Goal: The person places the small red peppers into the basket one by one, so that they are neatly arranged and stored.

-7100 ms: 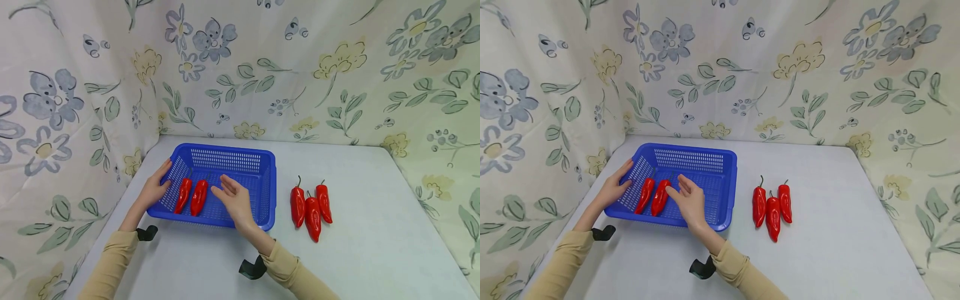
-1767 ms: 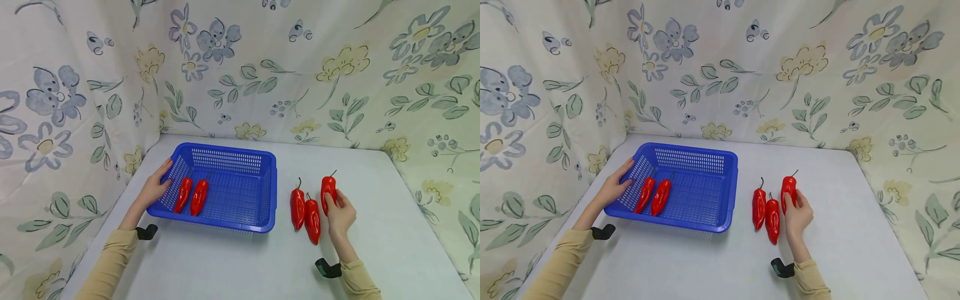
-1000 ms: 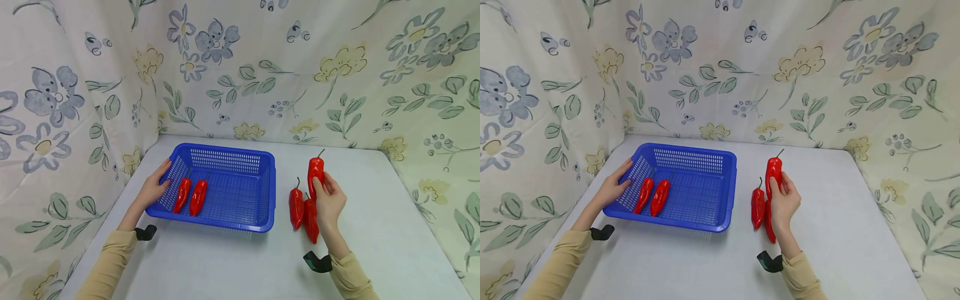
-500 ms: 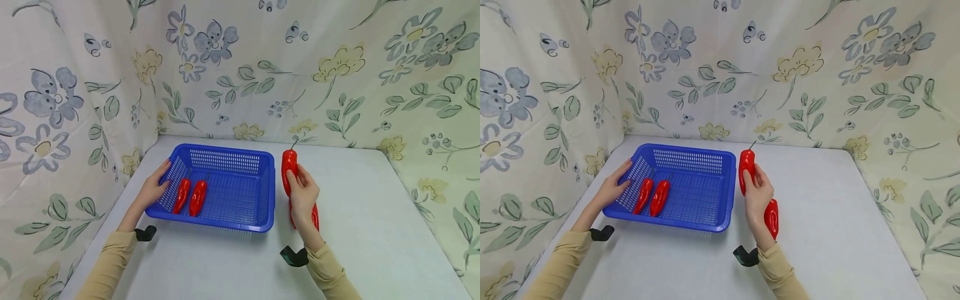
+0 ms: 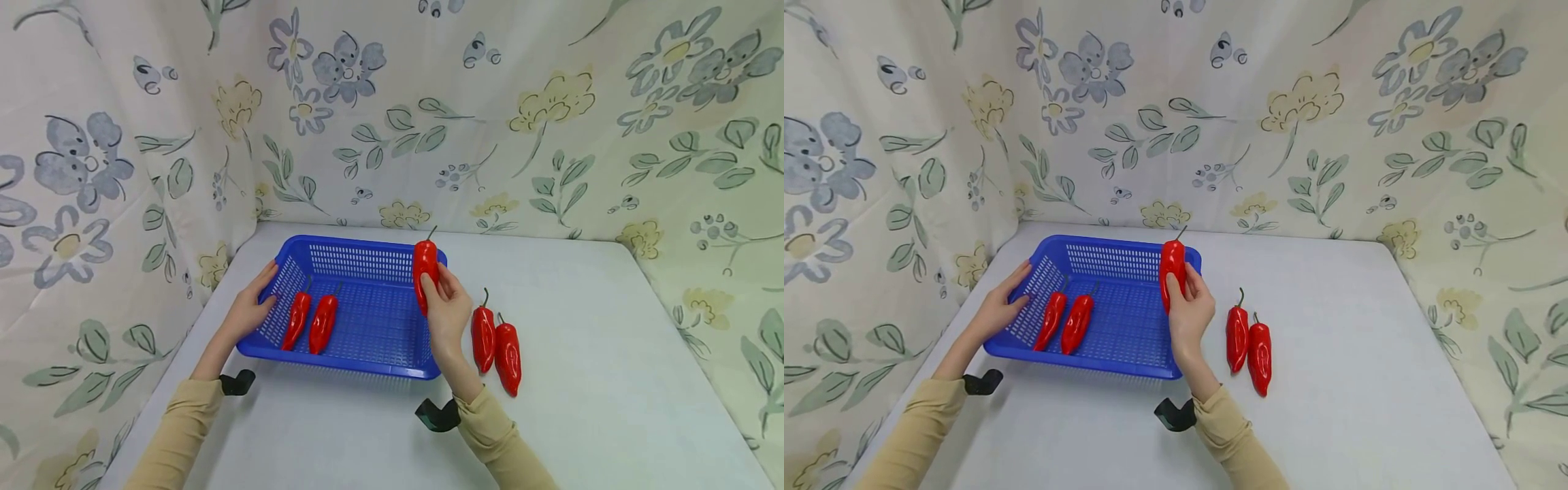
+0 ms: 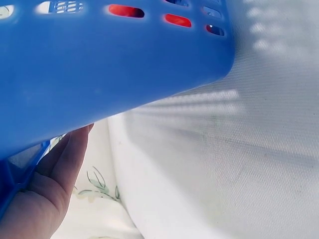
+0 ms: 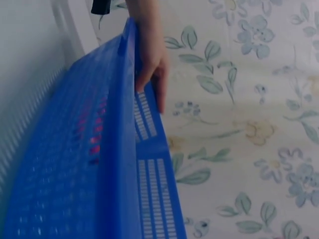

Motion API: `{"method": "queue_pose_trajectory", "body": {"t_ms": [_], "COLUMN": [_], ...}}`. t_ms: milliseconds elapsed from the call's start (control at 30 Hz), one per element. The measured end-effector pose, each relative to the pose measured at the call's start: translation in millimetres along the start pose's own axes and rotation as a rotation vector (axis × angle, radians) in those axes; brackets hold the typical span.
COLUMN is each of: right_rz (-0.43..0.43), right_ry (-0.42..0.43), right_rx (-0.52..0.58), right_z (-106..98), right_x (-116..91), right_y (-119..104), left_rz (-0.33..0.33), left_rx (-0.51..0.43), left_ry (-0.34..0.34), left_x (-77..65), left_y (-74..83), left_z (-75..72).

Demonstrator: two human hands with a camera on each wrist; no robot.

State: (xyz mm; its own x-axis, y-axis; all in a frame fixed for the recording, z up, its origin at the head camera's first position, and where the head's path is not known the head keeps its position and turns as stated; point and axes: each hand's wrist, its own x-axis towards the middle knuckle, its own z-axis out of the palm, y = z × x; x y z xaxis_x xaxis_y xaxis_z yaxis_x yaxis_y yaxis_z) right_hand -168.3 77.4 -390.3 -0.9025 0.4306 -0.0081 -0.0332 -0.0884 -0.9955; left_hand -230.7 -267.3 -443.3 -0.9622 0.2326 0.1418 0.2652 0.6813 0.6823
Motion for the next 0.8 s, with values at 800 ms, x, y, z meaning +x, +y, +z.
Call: {"method": "queue_pose_trajectory", "body": {"t_ms": [800], "right_rz": [0.152], "right_ry": [-0.030], "right_rx": [0.059], "right_z": [73.5], "right_x": [-28.9], "right_y": [23.7], "left_rz": [-0.001], "left_rx": [-0.017], "left_ry": [-0.006], "left_x": [-0.4], "left_y": [0.1], "left_z": [0.4]}}
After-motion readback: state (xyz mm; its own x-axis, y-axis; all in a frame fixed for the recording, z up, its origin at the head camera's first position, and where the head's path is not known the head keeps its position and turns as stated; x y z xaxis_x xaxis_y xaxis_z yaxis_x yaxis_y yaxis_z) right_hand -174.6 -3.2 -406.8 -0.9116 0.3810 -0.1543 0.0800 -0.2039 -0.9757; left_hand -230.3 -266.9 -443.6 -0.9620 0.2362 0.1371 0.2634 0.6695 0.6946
